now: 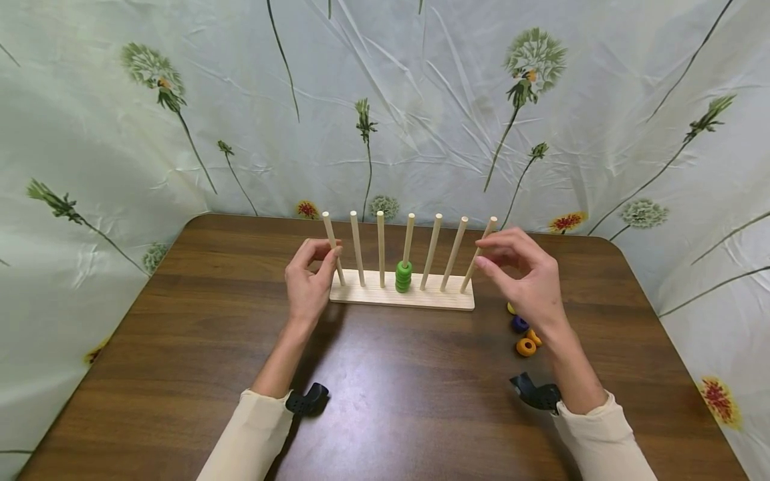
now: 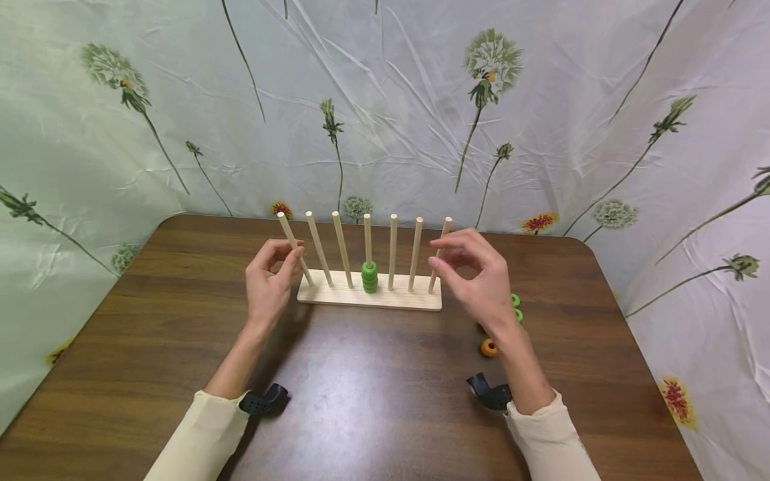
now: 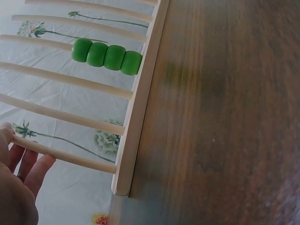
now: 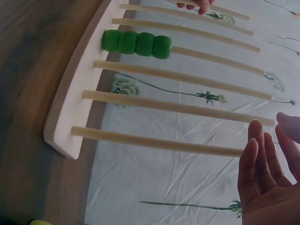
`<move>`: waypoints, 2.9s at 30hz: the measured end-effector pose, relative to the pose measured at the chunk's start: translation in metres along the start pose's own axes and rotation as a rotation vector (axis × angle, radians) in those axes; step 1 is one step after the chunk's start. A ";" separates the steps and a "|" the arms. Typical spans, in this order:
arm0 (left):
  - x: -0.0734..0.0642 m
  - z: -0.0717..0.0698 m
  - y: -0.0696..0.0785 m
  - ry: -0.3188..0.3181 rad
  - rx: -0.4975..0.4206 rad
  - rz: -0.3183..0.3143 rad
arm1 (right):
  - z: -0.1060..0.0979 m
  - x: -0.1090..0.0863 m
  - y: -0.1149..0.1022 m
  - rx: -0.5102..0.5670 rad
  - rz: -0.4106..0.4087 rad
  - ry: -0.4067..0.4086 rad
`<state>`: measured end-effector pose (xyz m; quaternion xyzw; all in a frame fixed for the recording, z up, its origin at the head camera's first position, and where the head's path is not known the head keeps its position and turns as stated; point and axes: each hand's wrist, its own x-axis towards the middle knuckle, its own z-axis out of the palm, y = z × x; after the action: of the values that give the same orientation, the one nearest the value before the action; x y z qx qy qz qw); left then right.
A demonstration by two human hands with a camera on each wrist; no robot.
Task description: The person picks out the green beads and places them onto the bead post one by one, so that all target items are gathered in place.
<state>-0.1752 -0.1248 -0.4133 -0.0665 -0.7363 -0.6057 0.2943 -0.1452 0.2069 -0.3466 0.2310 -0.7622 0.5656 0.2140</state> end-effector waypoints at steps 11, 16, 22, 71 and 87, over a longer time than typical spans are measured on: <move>0.000 0.000 0.000 -0.006 0.011 -0.003 | -0.014 -0.010 0.011 -0.075 0.054 -0.009; 0.000 0.000 0.000 -0.009 0.013 -0.006 | -0.021 -0.013 0.016 -0.124 0.097 -0.018; 0.001 0.001 0.000 -0.009 0.008 -0.006 | -0.030 -0.016 0.021 -0.148 0.124 -0.018; 0.002 -0.001 -0.003 -0.007 0.045 -0.005 | -0.103 -0.050 0.067 -0.329 0.308 -0.127; 0.002 0.002 0.000 -0.014 0.018 -0.017 | -0.117 -0.058 0.077 -0.430 0.341 -0.228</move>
<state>-0.1774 -0.1238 -0.4126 -0.0622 -0.7443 -0.6011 0.2845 -0.1371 0.3450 -0.4084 0.1111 -0.9115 0.3892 0.0729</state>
